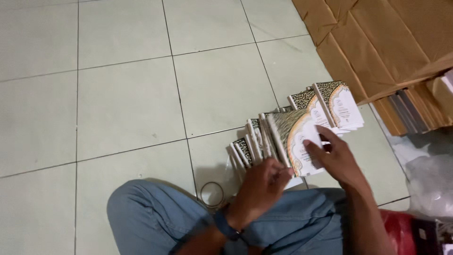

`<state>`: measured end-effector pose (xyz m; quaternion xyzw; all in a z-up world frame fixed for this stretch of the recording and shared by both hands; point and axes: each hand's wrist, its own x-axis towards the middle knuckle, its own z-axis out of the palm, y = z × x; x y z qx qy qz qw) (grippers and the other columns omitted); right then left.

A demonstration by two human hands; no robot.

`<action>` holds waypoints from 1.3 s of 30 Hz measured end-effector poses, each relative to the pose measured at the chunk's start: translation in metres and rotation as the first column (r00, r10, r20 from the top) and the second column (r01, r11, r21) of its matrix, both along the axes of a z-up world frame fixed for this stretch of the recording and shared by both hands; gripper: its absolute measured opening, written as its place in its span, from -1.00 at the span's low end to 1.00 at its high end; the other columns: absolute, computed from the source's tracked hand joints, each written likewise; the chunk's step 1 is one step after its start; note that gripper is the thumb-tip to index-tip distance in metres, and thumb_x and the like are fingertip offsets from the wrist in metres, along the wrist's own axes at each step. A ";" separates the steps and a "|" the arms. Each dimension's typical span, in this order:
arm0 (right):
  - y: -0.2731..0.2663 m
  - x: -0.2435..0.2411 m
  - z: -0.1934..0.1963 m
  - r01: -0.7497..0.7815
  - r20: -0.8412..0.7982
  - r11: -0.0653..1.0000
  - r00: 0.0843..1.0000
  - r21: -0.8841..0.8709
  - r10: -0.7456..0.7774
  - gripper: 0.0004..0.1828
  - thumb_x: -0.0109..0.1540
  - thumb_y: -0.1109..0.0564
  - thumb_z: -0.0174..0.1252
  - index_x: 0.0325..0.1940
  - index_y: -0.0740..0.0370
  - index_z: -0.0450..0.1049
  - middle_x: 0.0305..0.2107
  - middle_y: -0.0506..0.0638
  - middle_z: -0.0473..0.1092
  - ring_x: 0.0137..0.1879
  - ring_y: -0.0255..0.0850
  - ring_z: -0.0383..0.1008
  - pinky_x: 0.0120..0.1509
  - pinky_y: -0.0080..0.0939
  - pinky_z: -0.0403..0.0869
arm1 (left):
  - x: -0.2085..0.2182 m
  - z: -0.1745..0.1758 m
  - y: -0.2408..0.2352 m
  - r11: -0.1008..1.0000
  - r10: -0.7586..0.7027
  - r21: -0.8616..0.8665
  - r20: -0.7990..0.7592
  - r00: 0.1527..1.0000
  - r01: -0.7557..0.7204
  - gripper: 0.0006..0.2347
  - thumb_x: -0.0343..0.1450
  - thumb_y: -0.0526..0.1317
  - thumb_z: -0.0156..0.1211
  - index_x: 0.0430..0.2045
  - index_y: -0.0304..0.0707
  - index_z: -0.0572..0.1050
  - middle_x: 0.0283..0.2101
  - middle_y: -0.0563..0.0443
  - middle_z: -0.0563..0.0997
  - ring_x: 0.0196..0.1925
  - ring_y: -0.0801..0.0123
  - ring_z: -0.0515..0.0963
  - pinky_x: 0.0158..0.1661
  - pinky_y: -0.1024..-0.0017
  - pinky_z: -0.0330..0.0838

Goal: The person sits on a tiled floor and stacks multiple identical hardcover books into neat piles. They pick up books from a larger stack, align them, and place them onto smaller stacks on the floor.

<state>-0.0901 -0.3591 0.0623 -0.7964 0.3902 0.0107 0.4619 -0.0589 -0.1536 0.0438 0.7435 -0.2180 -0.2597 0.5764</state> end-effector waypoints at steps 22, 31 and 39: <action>0.009 -0.020 -0.053 -0.122 -0.004 0.975 0.992 -0.184 0.123 -0.20 0.21 -0.20 0.23 0.44 0.25 0.31 0.15 0.45 0.24 0.40 0.39 0.26 0.44 0.23 0.30 | 0.032 0.015 -0.015 0.962 0.274 0.101 -0.314 0.909 -0.255 -0.07 0.40 0.29 0.11 0.43 -0.55 -0.11 0.45 -0.66 -0.01 0.52 -0.39 -0.01 0.44 -0.12 -0.17; 0.015 -0.023 -0.061 -0.088 -0.003 0.983 0.996 -0.164 0.088 -0.20 0.18 -0.19 0.25 0.45 0.16 0.34 0.22 0.44 0.19 0.39 0.36 0.31 0.39 0.25 0.38 | 0.045 -0.066 -0.042 0.864 0.485 0.323 -0.331 0.809 -0.386 0.11 0.12 0.20 0.58 0.42 -0.24 -0.11 0.19 -0.57 0.24 0.28 -0.43 0.31 0.27 -0.04 0.15; 0.018 -0.032 -0.068 -0.049 -0.015 0.995 0.999 -0.088 0.048 -0.23 0.16 -0.15 0.14 0.48 -0.07 0.30 0.09 0.05 0.21 0.20 -0.14 0.42 0.37 -0.17 0.30 | 0.021 -0.048 -0.038 0.848 0.495 0.337 -0.230 0.838 -0.409 -0.19 0.04 0.27 0.49 0.02 -0.20 0.25 0.05 -0.19 0.33 0.17 0.01 0.41 0.09 0.10 0.38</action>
